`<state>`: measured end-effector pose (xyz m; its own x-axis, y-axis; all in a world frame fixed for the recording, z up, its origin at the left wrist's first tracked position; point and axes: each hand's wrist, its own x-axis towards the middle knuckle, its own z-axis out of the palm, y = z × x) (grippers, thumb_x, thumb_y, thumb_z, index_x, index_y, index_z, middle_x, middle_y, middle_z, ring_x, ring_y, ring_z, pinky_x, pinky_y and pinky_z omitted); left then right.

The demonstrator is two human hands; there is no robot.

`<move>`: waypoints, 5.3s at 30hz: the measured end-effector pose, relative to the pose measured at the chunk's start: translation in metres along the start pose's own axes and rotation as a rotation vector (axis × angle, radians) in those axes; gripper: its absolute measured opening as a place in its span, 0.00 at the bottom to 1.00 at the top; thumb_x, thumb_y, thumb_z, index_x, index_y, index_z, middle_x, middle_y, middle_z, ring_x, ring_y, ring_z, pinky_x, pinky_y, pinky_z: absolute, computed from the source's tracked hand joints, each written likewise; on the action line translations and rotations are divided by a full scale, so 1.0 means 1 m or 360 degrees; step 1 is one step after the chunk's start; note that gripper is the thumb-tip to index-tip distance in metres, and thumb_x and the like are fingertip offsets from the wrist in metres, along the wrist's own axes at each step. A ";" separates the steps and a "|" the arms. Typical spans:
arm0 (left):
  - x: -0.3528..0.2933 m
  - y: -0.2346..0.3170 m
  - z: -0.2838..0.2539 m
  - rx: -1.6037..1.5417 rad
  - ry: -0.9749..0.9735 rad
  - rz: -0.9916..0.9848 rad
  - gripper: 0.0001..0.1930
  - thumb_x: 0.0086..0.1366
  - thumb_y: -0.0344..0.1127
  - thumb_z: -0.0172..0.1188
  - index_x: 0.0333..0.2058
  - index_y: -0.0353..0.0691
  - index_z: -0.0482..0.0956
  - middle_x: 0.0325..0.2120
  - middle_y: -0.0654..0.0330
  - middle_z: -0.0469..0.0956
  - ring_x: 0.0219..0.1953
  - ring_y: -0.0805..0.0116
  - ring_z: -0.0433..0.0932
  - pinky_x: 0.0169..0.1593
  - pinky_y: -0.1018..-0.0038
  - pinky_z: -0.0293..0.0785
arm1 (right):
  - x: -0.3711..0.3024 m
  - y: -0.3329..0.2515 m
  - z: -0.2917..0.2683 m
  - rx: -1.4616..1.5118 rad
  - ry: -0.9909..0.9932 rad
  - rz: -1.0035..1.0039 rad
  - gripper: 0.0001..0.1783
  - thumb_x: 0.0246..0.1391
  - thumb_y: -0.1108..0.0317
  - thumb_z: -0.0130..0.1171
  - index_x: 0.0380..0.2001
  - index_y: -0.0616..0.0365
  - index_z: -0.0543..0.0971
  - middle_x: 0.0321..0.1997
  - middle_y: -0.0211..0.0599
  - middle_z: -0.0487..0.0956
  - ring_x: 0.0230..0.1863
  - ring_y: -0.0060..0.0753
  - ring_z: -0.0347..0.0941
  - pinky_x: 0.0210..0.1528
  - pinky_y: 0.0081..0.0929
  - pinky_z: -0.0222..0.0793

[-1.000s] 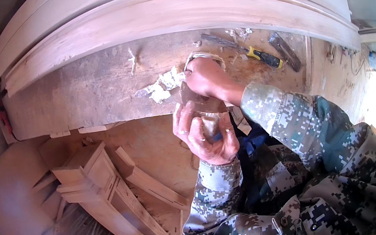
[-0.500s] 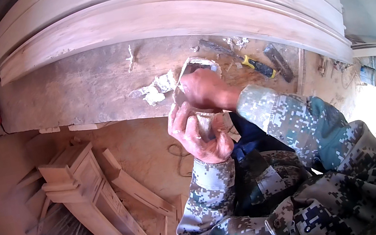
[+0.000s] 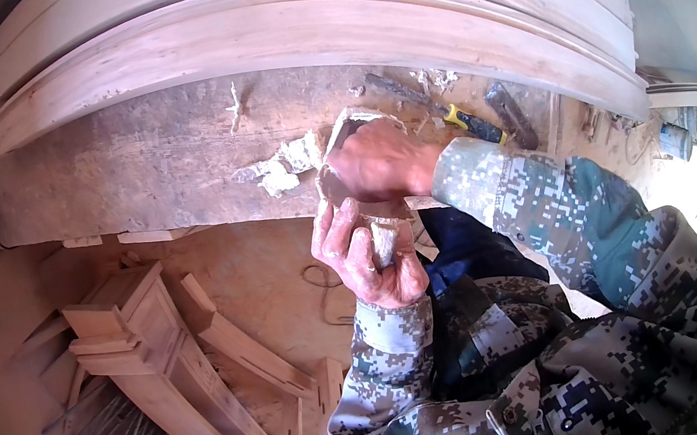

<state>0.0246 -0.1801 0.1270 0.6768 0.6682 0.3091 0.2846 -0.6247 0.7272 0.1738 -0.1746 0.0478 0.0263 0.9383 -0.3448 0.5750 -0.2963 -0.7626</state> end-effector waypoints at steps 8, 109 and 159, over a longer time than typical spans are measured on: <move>0.001 0.005 -0.003 0.0084 -0.0110 -0.0102 0.32 0.56 0.29 0.63 0.61 0.46 0.70 0.58 0.48 0.75 0.61 0.36 0.70 0.65 0.45 0.65 | -0.006 -0.008 0.033 0.0313 0.0229 -0.0407 0.11 0.49 0.62 0.58 0.20 0.56 0.83 0.22 0.51 0.82 0.28 0.54 0.83 0.31 0.46 0.78; -0.038 -0.025 0.016 -0.1137 0.1162 -0.2104 0.21 0.75 0.27 0.52 0.64 0.35 0.63 0.52 0.56 0.74 0.49 0.70 0.75 0.53 0.76 0.74 | -0.142 -0.104 -0.109 0.0816 -0.0431 0.1492 0.14 0.64 0.68 0.51 0.45 0.66 0.79 0.26 0.34 0.76 0.18 0.26 0.68 0.22 0.31 0.64; -0.052 -0.042 0.015 -0.1149 0.0990 -0.2040 0.22 0.69 0.24 0.50 0.62 0.31 0.66 0.54 0.54 0.70 0.54 0.64 0.72 0.61 0.69 0.69 | -0.131 -0.149 -0.044 0.0274 0.0007 0.1636 0.28 0.57 0.70 0.61 0.62 0.62 0.77 0.44 0.51 0.87 0.43 0.35 0.84 0.50 0.32 0.77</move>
<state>-0.0123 -0.1944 0.0708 -0.1673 0.7433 -0.6477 -0.0673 0.6468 0.7597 0.1203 -0.2455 0.2310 0.4403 0.2198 -0.8705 0.1494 -0.9740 -0.1703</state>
